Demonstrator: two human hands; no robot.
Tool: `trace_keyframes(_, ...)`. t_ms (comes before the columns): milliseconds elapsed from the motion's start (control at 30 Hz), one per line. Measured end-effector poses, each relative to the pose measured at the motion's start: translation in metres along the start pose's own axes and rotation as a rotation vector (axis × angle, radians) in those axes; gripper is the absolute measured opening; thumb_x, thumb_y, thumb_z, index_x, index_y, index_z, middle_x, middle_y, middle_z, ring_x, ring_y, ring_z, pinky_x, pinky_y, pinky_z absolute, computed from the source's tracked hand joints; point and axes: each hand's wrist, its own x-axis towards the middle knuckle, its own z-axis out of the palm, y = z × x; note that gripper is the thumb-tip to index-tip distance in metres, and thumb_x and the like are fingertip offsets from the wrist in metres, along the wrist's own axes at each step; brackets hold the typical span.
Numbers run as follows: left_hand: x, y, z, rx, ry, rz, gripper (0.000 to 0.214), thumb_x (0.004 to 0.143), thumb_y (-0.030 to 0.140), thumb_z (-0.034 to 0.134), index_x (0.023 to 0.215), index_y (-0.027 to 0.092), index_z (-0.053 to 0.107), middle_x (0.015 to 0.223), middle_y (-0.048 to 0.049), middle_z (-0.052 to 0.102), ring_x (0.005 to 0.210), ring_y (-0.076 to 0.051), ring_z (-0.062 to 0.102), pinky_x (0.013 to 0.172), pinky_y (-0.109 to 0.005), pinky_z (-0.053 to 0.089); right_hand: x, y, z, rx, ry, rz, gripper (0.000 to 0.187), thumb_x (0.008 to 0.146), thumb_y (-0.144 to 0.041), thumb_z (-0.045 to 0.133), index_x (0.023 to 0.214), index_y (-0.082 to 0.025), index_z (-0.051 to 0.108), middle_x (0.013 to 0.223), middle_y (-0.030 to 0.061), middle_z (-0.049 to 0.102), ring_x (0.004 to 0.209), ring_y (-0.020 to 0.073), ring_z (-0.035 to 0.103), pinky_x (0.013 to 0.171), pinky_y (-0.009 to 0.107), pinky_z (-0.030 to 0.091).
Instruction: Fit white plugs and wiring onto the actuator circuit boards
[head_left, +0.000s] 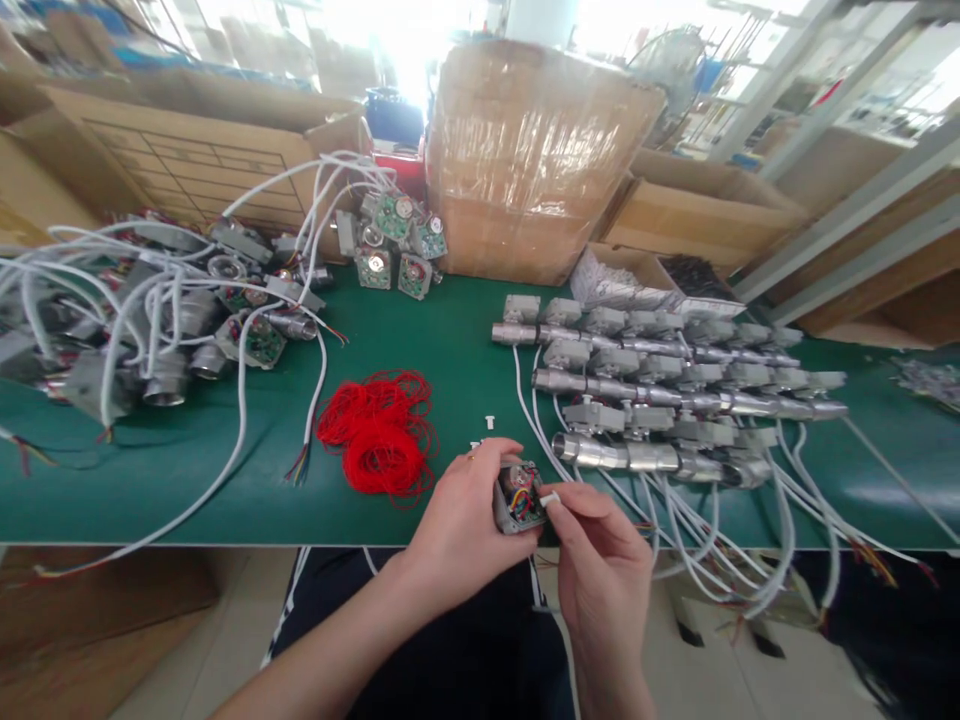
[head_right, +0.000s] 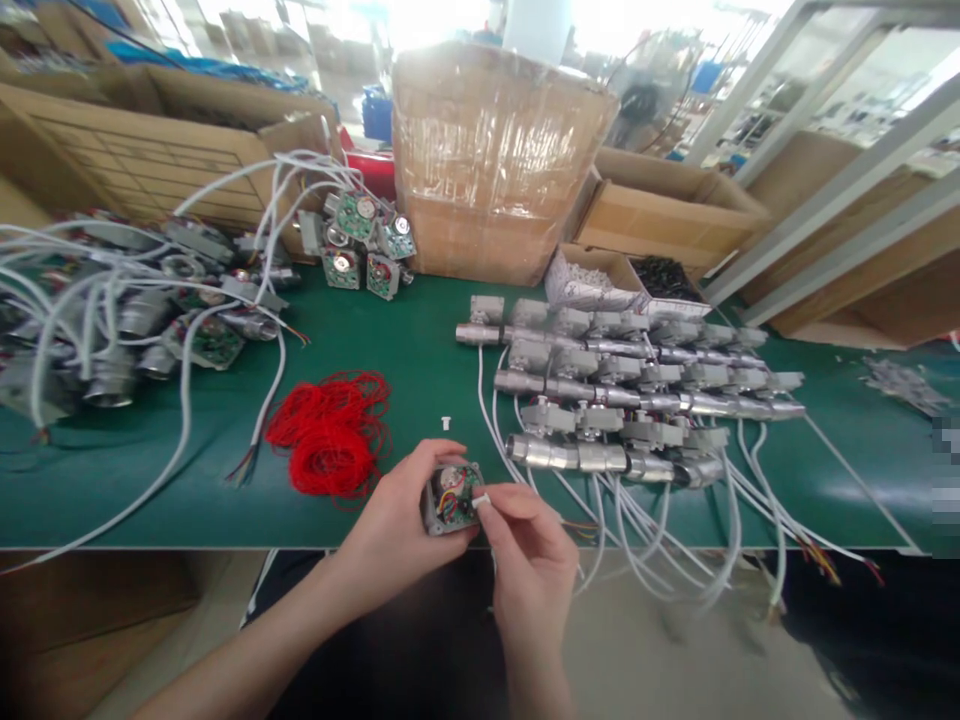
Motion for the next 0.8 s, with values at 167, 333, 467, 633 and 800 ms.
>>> trace_keyframes(167,0.004,0.003,0.006,-0.011,-0.037,-0.076,0.040,0.070,0.017,0.078,0.102,0.022,0.056,0.096,-0.0030,0.069,0.093,-0.028,0.067,0.078,-0.037,0.051,0.002,0.003,0.003,0.044,0.061,0.015,0.007,0.076,-0.021,0.085,0.077,-0.023,0.078,0.081,0.0026,0.077,0.078,0.0151,0.071,0.073,0.028,0.059)
trace_keyframes(333,0.008,0.003,0.008,-0.041,-0.089,-0.142,0.042,0.068,0.017,0.079,0.103,0.022,0.055,0.092,-0.0016,0.069,0.087,-0.027,0.067,0.073,-0.034,0.049,0.005,0.006,0.001,0.061,0.107,0.089,0.011,0.072,-0.026,0.089,0.076,-0.022,0.079,0.081,0.0023,0.078,0.077,0.0147,0.073,0.073,0.027,0.059)
trace_keyframes(467,0.011,0.000,0.010,-0.080,-0.088,-0.136,0.040,0.067,0.020,0.079,0.100,0.022,0.056,0.093,-0.0025,0.069,0.088,-0.027,0.066,0.075,-0.034,0.048,0.007,0.006,-0.001,0.032,0.099,0.100,0.013,0.072,-0.027,0.090,0.077,-0.021,0.079,0.081,0.0036,0.078,0.075,0.0155,0.073,0.071,0.027,0.060)
trace_keyframes(633,0.012,-0.002,0.009,-0.149,-0.102,-0.120,0.038,0.063,0.019,0.078,0.097,0.021,0.060,0.089,-0.0015,0.070,0.083,-0.025,0.066,0.071,-0.032,0.047,0.008,0.005,-0.002,0.011,0.052,0.054,0.013,0.074,-0.028,0.088,0.073,-0.021,0.077,0.078,0.0038,0.076,0.074,0.0155,0.072,0.069,0.028,0.061)
trace_keyframes(800,0.013,-0.001,0.006,-0.190,-0.115,-0.104,0.038,0.062,0.014,0.079,0.096,0.020,0.064,0.083,0.0011,0.069,0.075,-0.021,0.064,0.067,-0.029,0.045,0.006,0.006,-0.006,-0.011,-0.005,-0.029,0.007,0.079,-0.018,0.083,0.078,-0.022,0.078,0.081,0.0040,0.076,0.077,0.0155,0.071,0.070,0.029,0.061)
